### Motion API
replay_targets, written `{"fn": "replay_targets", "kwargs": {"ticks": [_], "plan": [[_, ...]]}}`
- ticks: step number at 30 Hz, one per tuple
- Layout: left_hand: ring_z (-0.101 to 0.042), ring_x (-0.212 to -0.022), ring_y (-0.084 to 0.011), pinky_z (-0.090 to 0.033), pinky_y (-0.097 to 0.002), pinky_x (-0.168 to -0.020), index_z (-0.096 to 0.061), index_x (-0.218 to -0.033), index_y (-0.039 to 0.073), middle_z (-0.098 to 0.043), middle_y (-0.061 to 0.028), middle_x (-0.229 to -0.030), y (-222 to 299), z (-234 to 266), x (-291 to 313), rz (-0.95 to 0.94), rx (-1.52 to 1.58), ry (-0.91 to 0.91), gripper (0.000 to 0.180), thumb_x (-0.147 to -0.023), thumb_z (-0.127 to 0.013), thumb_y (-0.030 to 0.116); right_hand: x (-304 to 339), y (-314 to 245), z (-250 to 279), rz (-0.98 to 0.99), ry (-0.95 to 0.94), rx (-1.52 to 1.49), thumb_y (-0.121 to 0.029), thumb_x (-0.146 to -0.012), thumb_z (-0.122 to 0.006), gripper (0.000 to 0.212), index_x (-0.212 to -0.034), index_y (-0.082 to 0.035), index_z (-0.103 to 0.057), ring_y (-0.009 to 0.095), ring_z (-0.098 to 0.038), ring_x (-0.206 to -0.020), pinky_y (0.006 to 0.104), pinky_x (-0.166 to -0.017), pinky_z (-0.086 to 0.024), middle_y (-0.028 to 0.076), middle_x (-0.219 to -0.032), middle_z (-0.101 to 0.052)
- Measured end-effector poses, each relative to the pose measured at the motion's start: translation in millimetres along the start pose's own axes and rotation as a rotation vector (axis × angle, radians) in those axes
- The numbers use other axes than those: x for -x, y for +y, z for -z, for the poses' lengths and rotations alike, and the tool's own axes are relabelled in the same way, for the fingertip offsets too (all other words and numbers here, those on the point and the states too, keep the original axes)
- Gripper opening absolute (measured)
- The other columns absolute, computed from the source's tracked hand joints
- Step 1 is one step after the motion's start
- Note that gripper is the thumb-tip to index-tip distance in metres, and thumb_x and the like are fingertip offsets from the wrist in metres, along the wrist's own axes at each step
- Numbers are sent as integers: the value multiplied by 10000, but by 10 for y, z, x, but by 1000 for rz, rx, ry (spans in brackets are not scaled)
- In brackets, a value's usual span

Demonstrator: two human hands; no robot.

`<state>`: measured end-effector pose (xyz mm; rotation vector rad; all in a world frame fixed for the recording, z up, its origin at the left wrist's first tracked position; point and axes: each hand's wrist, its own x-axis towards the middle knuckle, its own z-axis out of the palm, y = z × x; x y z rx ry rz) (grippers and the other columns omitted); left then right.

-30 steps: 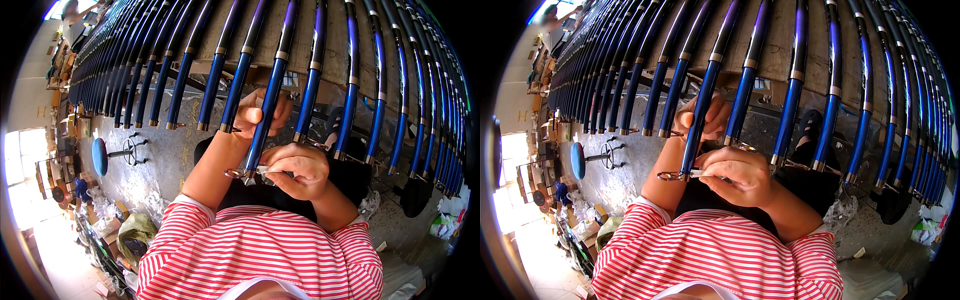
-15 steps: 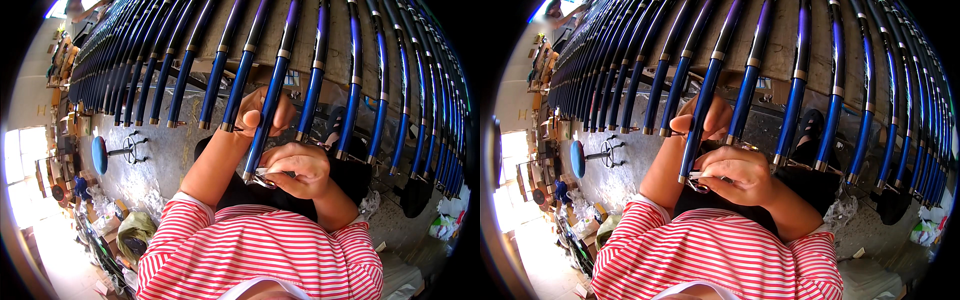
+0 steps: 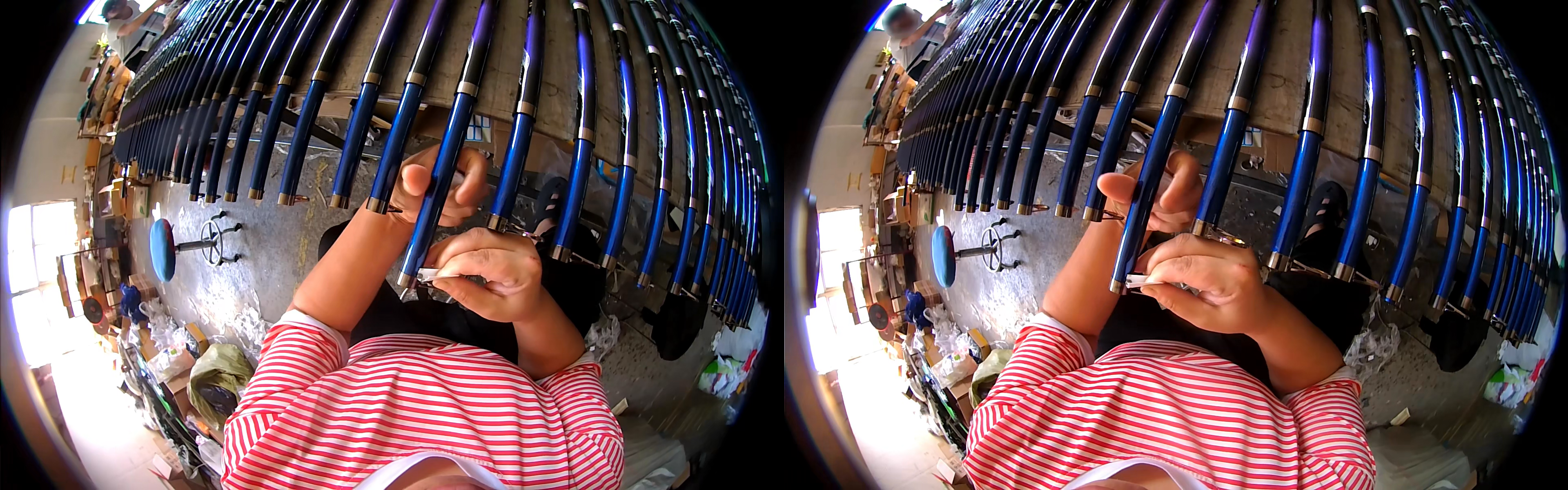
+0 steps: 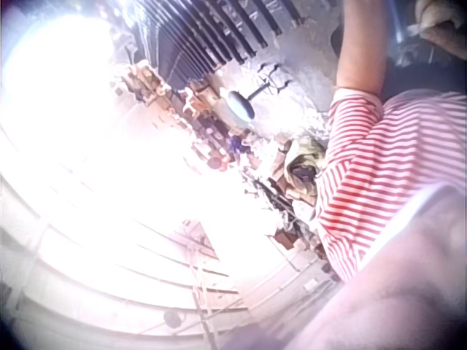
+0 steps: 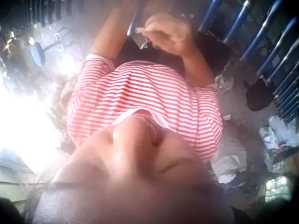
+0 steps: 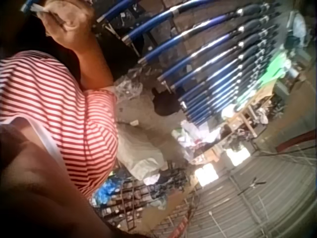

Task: The person assembles components on a series of blue poles by picking up small metal guides and applying adhesive strips to secure them to the poles.

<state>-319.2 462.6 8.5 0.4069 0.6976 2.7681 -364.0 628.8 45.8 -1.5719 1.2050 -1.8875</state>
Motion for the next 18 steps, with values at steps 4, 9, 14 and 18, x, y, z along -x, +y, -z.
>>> {"fn": "replay_targets", "kwargs": {"ticks": [4,9,14,18], "plan": [[-286,-405,-59,-178,-229,-348,-560,-941,-66,-391,-20,-577,-105,-5,62,-139,161,-49,485,-758,-726,351,-15,7,-21,1,25,26,19,-708,-703,83,-760,10,-638,199,-649,-680,261,-587,-508,110,-774,-640],[-286,-404,-69,-174,-232,-356,-563,-872,-53,-433,-45,-618,-152,84,19,-174,215,-213,389,-749,-736,273,-4,1,-43,7,31,28,15,-710,-706,86,-767,8,-642,199,-649,-674,262,-579,-510,110,-773,-640],[-273,-432,-64,-185,-230,-370,-531,-817,-36,-411,-28,-638,-132,87,91,-165,153,-125,423,-730,-761,309,5,16,-87,7,40,7,11,-712,-712,118,-807,-8,-646,183,-634,-660,259,-564,-502,96,-811,-637],[-295,-488,-61,-201,-217,-391,-526,-833,-1,-386,-5,-660,-67,81,79,-127,117,-32,471,-764,-699,431,-24,-50,-117,46,91,98,33,-687,-721,122,-768,6,-633,216,-660,-690,268,-584,-527,131,-791,-644]]}}
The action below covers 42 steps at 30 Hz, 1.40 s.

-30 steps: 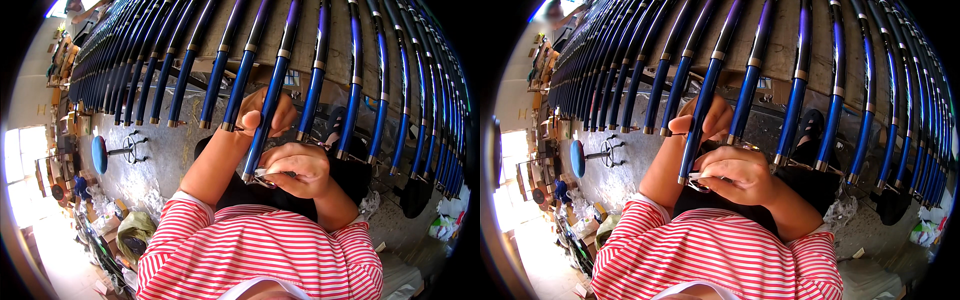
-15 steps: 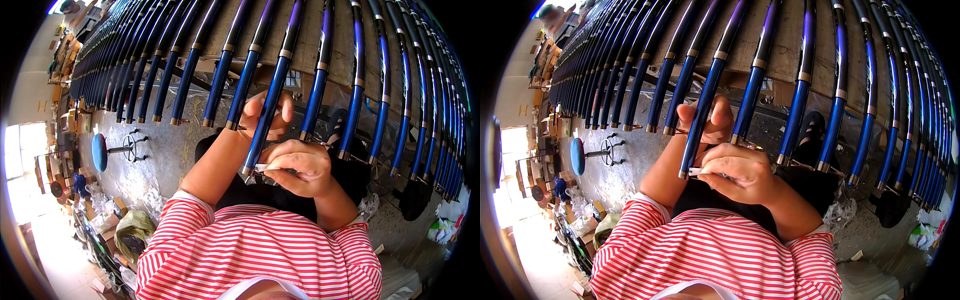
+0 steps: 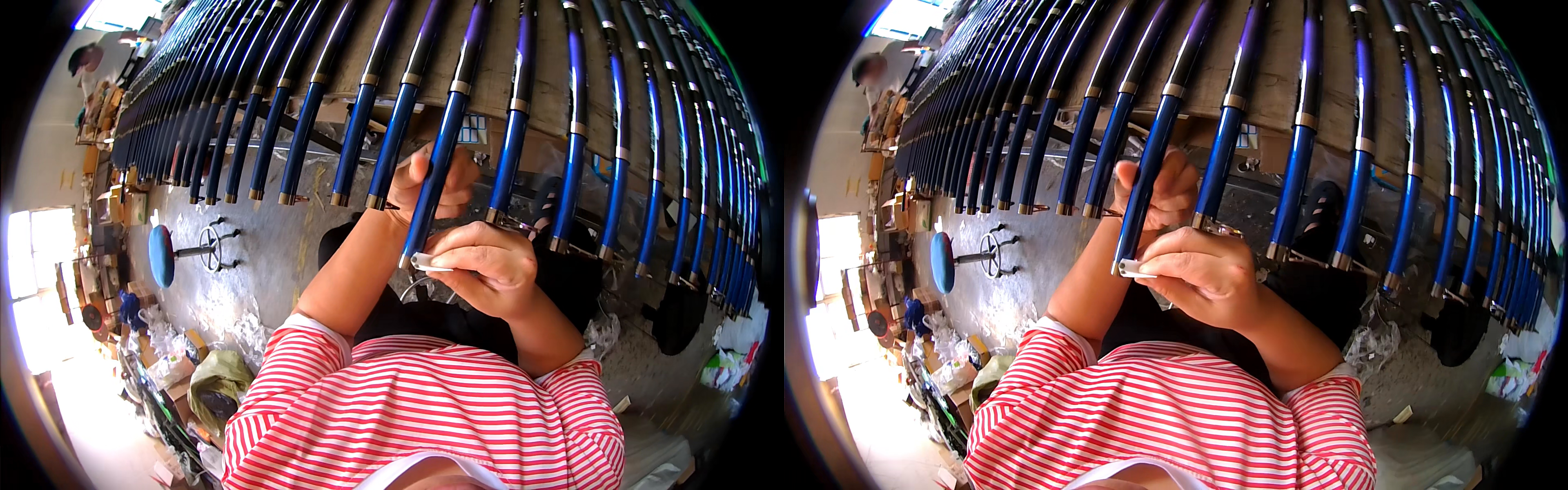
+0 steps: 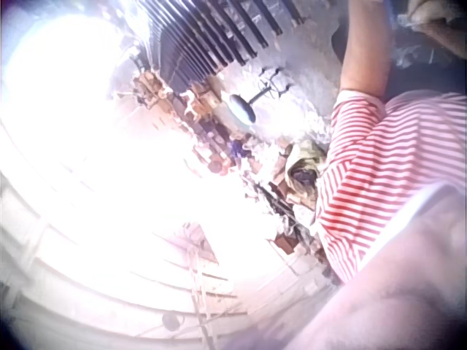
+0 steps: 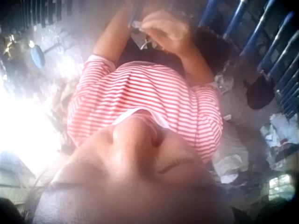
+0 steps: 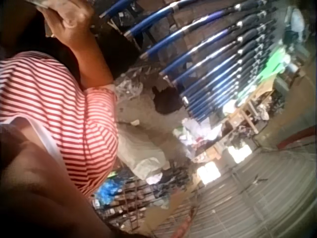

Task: The person assembles components on a series of blue poles by picking up small metal guides and applying adhesive strips to secure them to the poles.

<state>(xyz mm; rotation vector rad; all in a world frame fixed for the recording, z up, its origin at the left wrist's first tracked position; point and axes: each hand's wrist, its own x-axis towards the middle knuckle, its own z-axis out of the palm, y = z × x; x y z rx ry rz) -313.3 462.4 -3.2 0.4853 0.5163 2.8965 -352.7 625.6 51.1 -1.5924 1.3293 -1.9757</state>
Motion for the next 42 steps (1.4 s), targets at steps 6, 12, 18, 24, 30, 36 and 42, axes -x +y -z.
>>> {"fn": "replay_targets", "kwargs": {"ticks": [6,12,18,24,30,36,42], "plan": [[-288,-426,-66,-224,-214,-350,-450,-757,89,-311,48,-552,-77,134,241,92,98,273,342,-900,-526,390,318,-360,192,135,146,277,45,-654,-735,213,-828,-2,-622,262,-678,-793,304,-654,-560,142,-850,-655],[-244,-408,-49,-193,-192,-341,-530,-826,56,-338,24,-576,-436,194,1095,130,185,764,309,-950,-455,329,1322,-1034,625,-160,496,764,25,-668,-756,213,-809,-10,-600,201,-675,-738,267,-590,-531,129,-812,-675],[-251,-417,-56,-188,-190,-346,-542,-830,40,-353,13,-591,-674,90,1314,225,229,775,240,-936,-495,251,2884,-1438,1119,-338,899,1550,-32,-691,-752,161,-786,-33,-623,217,-649,-702,289,-612,-511,103,-801,-663],[-265,-430,-72,-204,-212,-368,-531,-841,31,-402,-5,-632,-759,-12,1290,216,273,734,208,-940,-478,206,4175,-1748,1580,-1253,771,1769,-87,-745,-676,199,-930,-17,-655,311,-636,-795,360,-731,-502,154,-922,-656],[-403,-554,-137,-358,-246,-505,-514,-880,25,-532,-111,-827,-1047,-232,1030,183,205,759,222,-949,-460,229,2867,-1365,886,-809,727,1289,-97,-732,-704,199,-901,-1,-660,287,-638,-731,334,-684,-520,155,-847,-657],[-583,-850,-236,-491,-359,-764,-545,-883,40,-592,-122,-906,-1074,-588,704,112,154,805,318,-941,-463,343,1188,-768,-49,-8,80,1072,-74,-675,-729,217,-864,-24,-637,248,-629,-863,351,-754,-526,76,-886,-626],[-585,-888,-187,-473,-354,-832,-558,-908,95,-599,-41,-894,-979,-352,636,-7,349,753,295,-953,-431,357,683,-170,-252,-59,-269,1093,-94,-690,-655,225,-891,2,-632,239,-584,-982,399,-916,-424,90,-993,-603]]}}
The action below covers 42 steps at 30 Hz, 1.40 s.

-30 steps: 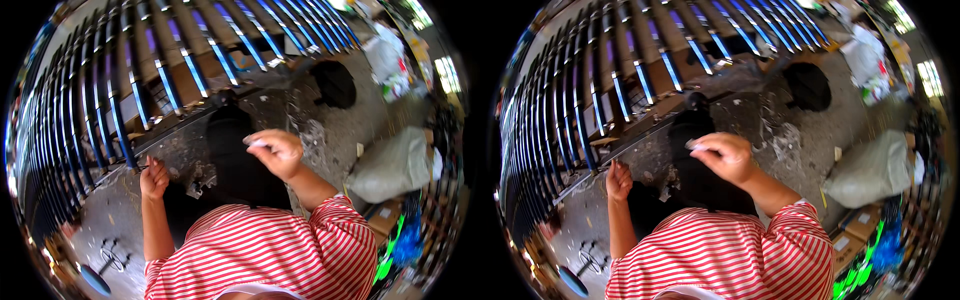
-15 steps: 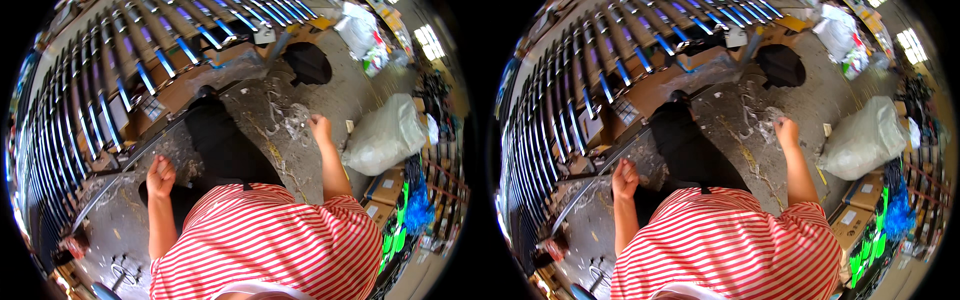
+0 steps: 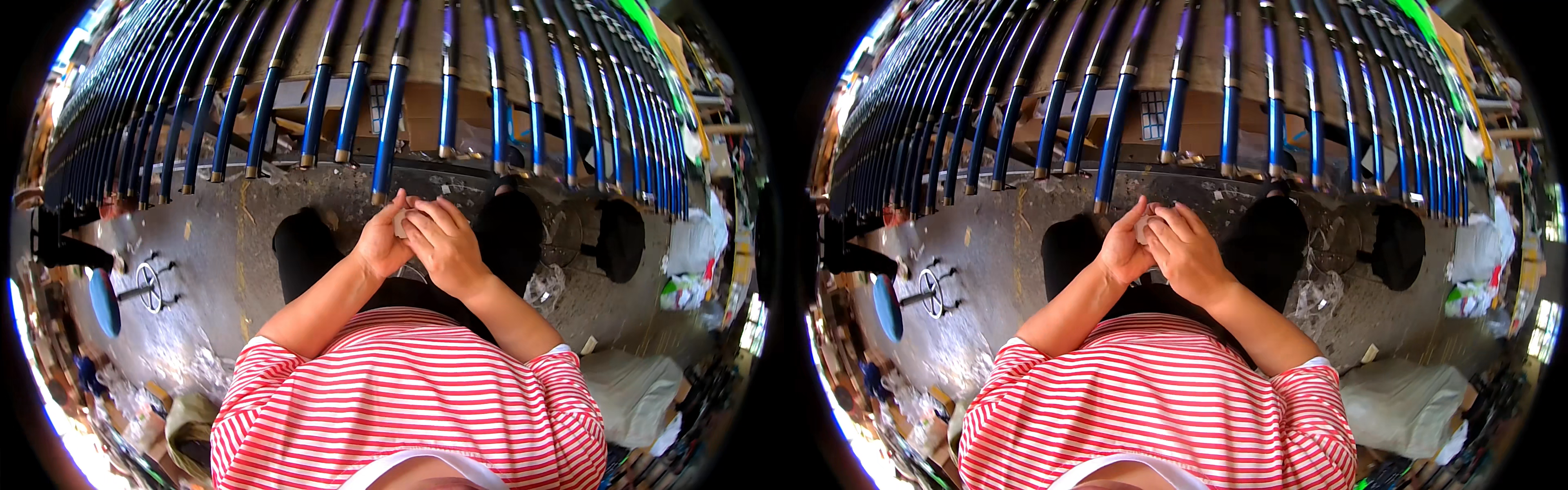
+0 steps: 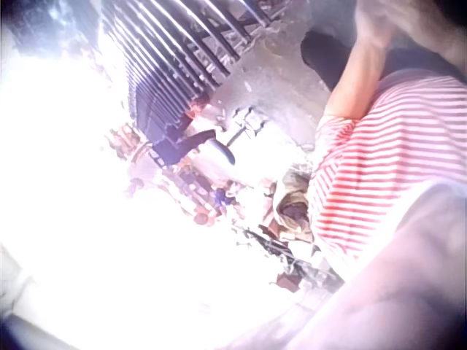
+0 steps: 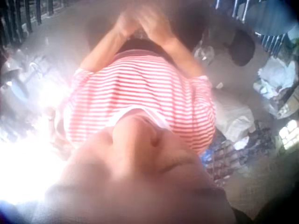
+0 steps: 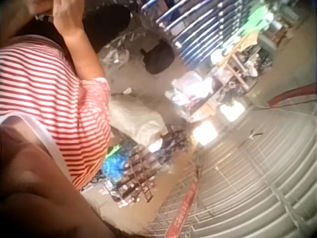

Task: The person assembles components on a series of blue poles by picking up small metal guides and applying adhesive strips to secure them to the poles.

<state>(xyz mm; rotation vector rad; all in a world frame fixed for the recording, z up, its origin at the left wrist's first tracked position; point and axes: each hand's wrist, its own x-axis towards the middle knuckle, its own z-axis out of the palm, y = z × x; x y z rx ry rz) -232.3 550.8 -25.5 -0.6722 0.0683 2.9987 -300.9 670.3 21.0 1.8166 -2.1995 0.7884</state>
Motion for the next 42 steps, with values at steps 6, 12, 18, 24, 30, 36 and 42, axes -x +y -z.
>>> {"fn": "replay_targets", "kwargs": {"ticks": [6,12,18,24,30,36,42], "plan": [[-592,-954,-243,-486,-361,-858,-553,-910,61,-626,-134,-1011,5,-32,-184,-84,63,-8,275,-949,-451,314,-23,338,-59,109,52,-140,-93,-709,-597,171,-860,-19,-630,241,-592,-869,357,-781,-445,71,-925,-604],[-582,-802,-191,-486,-320,-728,-573,-891,62,-610,-79,-880,-92,81,-263,-274,61,207,227,-942,-477,261,6,481,33,-444,31,-777,-19,-788,-656,174,-962,-13,-657,153,-598,-744,273,-653,-471,76,-941,-616],[-368,-463,-36,-261,-184,-431,-598,-877,20,-551,-12,-700,-456,-34,-36,-429,-214,8,169,-884,-600,189,266,691,175,-756,-116,-1229,1,-831,-626,181,-1007,44,-633,129,-636,-746,226,-645,-525,103,-855,-649],[-393,-486,-23,-245,-173,-426,-623,-833,-4,-561,-13,-656,-964,-195,153,-619,-552,270,72,-802,-674,37,524,645,451,-639,-96,-1395,45,-818,-620,252,-1070,40,-595,141,-634,-753,245,-696,-535,105,-864,-649],[-422,-527,-20,-287,-170,-440,-647,-881,-25,-576,15,-673,-1388,-443,389,-823,-660,288,153,-803,-695,98,709,498,836,-586,-158,-1363,40,-786,-656,154,-937,22,-633,131,-629,-749,239,-671,-517,71,-815,-649],[-496,-593,-24,-345,-162,-479,-674,-929,34,-630,-55,-800,-1586,-741,728,-1344,-1499,387,238,-705,-716,-38,744,307,1148,134,209,-642,54,-672,-720,168,-796,-21,-636,224,-619,-676,272,-610,-490,97,-787,-626],[-621,-703,-150,-468,-216,-598,-669,-820,-3,-647,-96,-826,-1551,-735,882,-1430,-1606,290,107,-722,-691,-39,589,274,1197,353,168,-689,37,-654,-738,198,-819,-13,-641,251,-643,-795,287,-664,-527,173,-1028,-624]]}}
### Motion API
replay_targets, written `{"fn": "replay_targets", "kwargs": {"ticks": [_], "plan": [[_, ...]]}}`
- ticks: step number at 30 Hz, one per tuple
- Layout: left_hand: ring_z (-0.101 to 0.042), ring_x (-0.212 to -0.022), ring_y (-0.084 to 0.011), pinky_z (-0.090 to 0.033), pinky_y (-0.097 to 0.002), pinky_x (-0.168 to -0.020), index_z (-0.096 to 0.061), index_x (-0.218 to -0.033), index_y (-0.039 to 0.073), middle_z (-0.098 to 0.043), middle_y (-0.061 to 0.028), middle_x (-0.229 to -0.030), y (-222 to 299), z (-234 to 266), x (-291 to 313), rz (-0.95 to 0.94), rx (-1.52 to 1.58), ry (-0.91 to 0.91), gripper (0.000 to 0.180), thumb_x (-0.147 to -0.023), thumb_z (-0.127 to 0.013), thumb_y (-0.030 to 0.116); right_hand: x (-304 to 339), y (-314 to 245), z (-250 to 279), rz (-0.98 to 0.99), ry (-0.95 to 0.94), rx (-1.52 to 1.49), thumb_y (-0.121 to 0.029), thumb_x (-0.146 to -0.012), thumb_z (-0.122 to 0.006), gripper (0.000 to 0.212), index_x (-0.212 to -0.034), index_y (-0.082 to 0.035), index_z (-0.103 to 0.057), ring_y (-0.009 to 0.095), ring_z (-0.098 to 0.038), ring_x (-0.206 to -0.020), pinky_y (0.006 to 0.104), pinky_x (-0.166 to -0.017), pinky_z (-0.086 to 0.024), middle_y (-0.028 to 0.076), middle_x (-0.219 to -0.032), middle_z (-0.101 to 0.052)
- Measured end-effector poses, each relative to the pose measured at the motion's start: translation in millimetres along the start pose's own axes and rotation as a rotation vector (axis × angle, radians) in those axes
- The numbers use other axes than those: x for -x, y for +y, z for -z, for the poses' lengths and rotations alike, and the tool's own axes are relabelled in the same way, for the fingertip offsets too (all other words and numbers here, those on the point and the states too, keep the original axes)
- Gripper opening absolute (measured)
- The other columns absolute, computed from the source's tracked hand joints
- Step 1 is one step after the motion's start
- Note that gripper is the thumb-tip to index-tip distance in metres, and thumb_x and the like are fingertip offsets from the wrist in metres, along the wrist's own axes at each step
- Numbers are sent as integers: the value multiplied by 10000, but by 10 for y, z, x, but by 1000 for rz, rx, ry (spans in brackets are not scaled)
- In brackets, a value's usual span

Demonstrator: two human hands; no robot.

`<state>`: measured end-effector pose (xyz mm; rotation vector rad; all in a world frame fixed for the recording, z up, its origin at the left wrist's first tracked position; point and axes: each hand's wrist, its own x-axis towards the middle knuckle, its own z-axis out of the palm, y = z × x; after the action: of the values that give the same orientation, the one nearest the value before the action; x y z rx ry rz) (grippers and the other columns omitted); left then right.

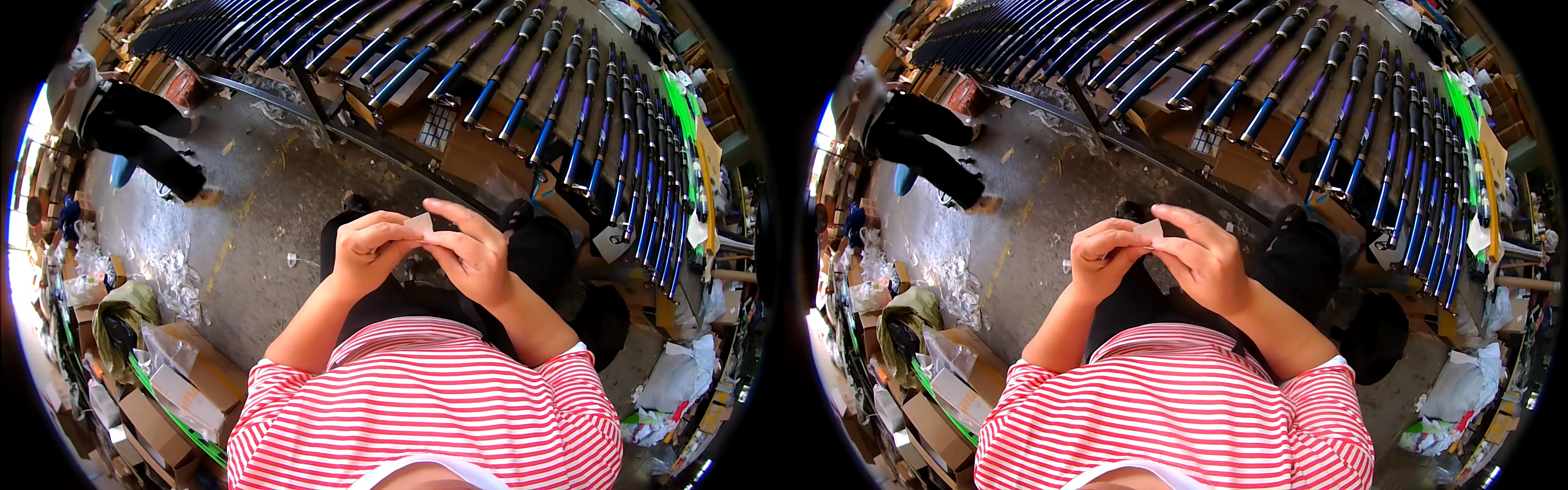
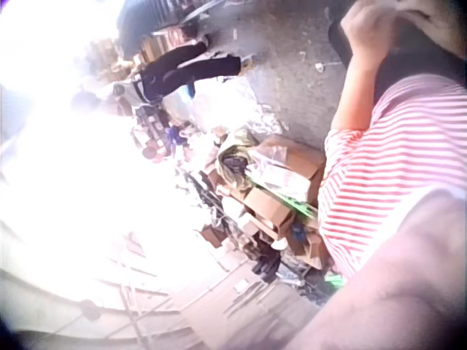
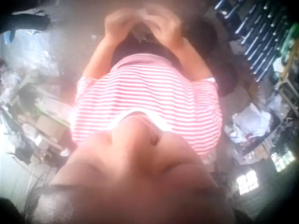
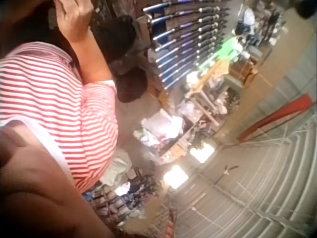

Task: The person assembles components on a series of blue poles by picking up small metal guides and applying adhesive strips to secure them to the poles.

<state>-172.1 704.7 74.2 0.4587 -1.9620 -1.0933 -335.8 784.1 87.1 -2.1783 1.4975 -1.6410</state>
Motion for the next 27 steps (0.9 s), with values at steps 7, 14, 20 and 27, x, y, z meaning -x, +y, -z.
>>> {"fn": "replay_targets", "kwargs": {"ticks": [7,14,20,27], "plan": [[-626,-740,-147,-475,-222,-619,-674,-830,9,-654,-101,-824,-236,-11,-114,117,151,56,130,-730,-663,-74,-192,340,13,-150,-179,-310,-5,-683,-745,137,-788,-5,-657,181,-611,-702,256,-595,-504,105,-874,-614],[-636,-803,-162,-500,-237,-696,-650,-836,-39,-648,-98,-845,-491,-241,-312,284,256,144,114,-752,-636,-116,-66,808,-122,-262,-39,-343,-7,-687,-740,132,-779,-13,-646,189,-604,-684,256,-564,-481,91,-825,-601],[-607,-698,-120,-482,-203,-616,-625,-927,-43,-645,-97,-861,-740,-539,-539,361,316,145,124,-804,-621,-58,1,1104,18,-492,2,-453,-15,-725,-701,104,-786,2,-619,248,-624,-669,298,-593,-491,111,-776,-623],[-319,-442,-47,-274,-185,-390,-547,-1083,-25,-606,-85,-873,-1379,-657,-1243,812,926,227,391,-918,-520,328,-75,1130,109,-416,104,-404,-16,-754,-685,113,-835,-11,-606,248,-649,-695,300,-595,-502,120,-812,-646]]}}
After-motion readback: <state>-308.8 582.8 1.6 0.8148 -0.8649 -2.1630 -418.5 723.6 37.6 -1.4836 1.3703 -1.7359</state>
